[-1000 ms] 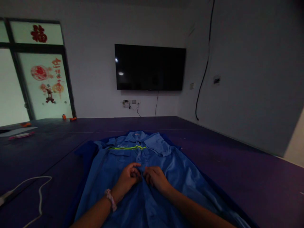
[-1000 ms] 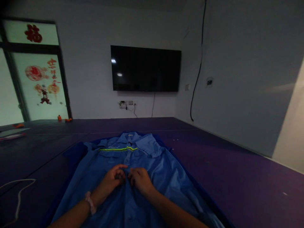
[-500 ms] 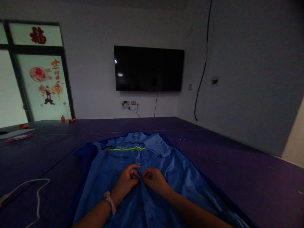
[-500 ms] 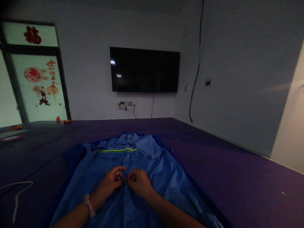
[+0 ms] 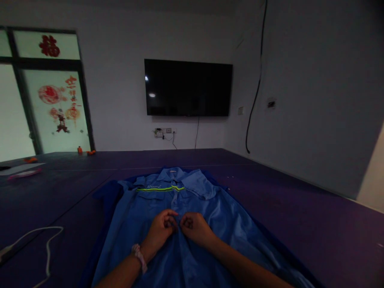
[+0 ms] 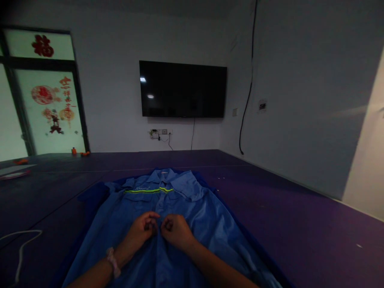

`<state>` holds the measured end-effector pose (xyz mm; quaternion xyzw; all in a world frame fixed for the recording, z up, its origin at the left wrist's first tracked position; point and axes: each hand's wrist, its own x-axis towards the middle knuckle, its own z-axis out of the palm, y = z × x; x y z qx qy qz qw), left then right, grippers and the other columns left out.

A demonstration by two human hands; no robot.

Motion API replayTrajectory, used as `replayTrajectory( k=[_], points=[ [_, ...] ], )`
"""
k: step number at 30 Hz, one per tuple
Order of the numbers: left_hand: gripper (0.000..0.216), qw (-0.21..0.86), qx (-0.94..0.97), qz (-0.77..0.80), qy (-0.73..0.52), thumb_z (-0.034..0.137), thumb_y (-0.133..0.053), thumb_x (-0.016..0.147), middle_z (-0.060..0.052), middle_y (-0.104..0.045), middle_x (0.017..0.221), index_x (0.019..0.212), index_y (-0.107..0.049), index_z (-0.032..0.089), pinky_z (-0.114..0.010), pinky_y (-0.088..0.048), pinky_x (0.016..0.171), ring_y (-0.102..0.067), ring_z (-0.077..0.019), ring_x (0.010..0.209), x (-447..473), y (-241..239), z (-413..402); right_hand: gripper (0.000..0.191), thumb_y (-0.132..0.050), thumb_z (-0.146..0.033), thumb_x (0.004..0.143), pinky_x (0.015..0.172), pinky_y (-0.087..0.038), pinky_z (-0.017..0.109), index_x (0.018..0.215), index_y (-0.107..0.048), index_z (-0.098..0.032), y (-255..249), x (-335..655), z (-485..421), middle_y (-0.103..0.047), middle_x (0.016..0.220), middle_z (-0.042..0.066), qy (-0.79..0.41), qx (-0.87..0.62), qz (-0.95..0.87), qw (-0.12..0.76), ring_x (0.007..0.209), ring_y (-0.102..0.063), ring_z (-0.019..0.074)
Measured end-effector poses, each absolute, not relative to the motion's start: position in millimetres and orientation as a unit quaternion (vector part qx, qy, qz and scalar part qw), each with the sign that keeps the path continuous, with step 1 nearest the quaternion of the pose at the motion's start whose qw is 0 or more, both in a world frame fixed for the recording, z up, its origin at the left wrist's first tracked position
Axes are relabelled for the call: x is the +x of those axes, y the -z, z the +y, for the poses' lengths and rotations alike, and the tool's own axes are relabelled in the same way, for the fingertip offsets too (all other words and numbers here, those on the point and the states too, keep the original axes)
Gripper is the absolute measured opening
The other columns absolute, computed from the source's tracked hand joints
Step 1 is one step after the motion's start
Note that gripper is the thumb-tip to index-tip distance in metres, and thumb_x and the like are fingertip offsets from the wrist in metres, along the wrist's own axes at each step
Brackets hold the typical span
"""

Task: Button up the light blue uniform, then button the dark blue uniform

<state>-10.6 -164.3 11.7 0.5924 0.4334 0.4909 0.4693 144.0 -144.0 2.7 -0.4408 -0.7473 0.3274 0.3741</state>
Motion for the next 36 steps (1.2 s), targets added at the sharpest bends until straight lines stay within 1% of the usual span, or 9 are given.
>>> replayTrajectory(
  k=[5,8,12,23,29,36],
  points=[
    [0.036,0.475,0.582,0.433,-0.498,0.006,-0.053,0.054,0.003,-0.058,0.063,0.088,-0.056,0.014,-0.02,-0.034,0.056,-0.048,-0.0085,0.055,-10.5,-13.5,-167.1,0.014,-0.052,-0.007,0.06,0.047,-0.035,0.017,0.066,-0.062,-0.015,-4.6,145.4,-142.7,-0.057,0.054,-0.003,-0.367,-0.435,-0.738,0.363,0.049,-0.051,0.0084],
    [0.033,0.476,0.575,0.434,-0.505,0.006,-0.054,0.053,0.003,-0.058,0.064,0.085,-0.056,0.015,-0.02,-0.035,0.056,-0.048,-0.0085,0.056,-10.1,-14.9,-168.2,0.017,-0.051,-0.006,0.06,0.046,-0.034,0.016,0.066,-0.063,-0.016,-6.0,145.9,-143.9,-0.057,0.054,-0.003,-0.359,-0.435,-0.74,0.365,0.048,-0.05,0.0078],
    [0.032,0.486,0.571,0.432,-0.502,0.005,-0.053,0.053,0.004,-0.058,0.062,0.083,-0.056,0.015,-0.02,-0.035,0.056,-0.048,-0.0082,0.055,-10.0,-17.0,-169.0,0.012,-0.054,-0.007,0.061,0.045,-0.033,0.016,0.064,-0.062,-0.016,-6.6,146.5,-145.8,-0.055,0.051,-0.004,-0.334,-0.429,-0.748,0.38,0.047,-0.049,0.0077],
    [0.031,0.491,0.573,0.423,-0.501,0.004,-0.05,0.052,0.004,-0.057,0.058,0.081,-0.055,0.015,-0.021,-0.038,0.059,-0.051,-0.0092,0.055,-11.3,-15.5,-168.2,0.015,-0.053,-0.008,0.062,0.045,-0.035,0.017,0.066,-0.066,-0.015,-2.2,147.0,-143.2,-0.06,0.052,-0.002,-0.364,-0.439,-0.734,0.369,0.047,-0.052,0.0087],
    [0.028,0.488,0.576,0.424,-0.5,0.005,-0.053,0.053,0.004,-0.056,0.058,0.079,-0.055,0.016,-0.02,-0.037,0.058,-0.05,-0.0088,0.055,-11.6,-14.2,-167.4,0.018,-0.052,-0.01,0.063,0.047,-0.038,0.018,0.067,-0.069,-0.016,-2.9,146.9,-144.1,-0.064,0.057,0.0,-0.323,-0.439,-0.763,0.348,0.052,-0.057,0.0113],
    [0.026,0.487,0.584,0.421,-0.495,0.007,-0.055,0.053,0.004,-0.055,0.056,0.077,-0.055,0.016,-0.02,-0.037,0.056,-0.049,-0.0091,0.053,-11.3,-9.1,-163.0,0.022,-0.05,-0.011,0.063,0.046,-0.033,0.017,0.072,-0.07,-0.018,-3.9,148.4,-148.6,-0.066,0.059,0.0,-0.212,-0.439,-0.815,0.314,0.052,-0.056,0.0103]
  ],
)
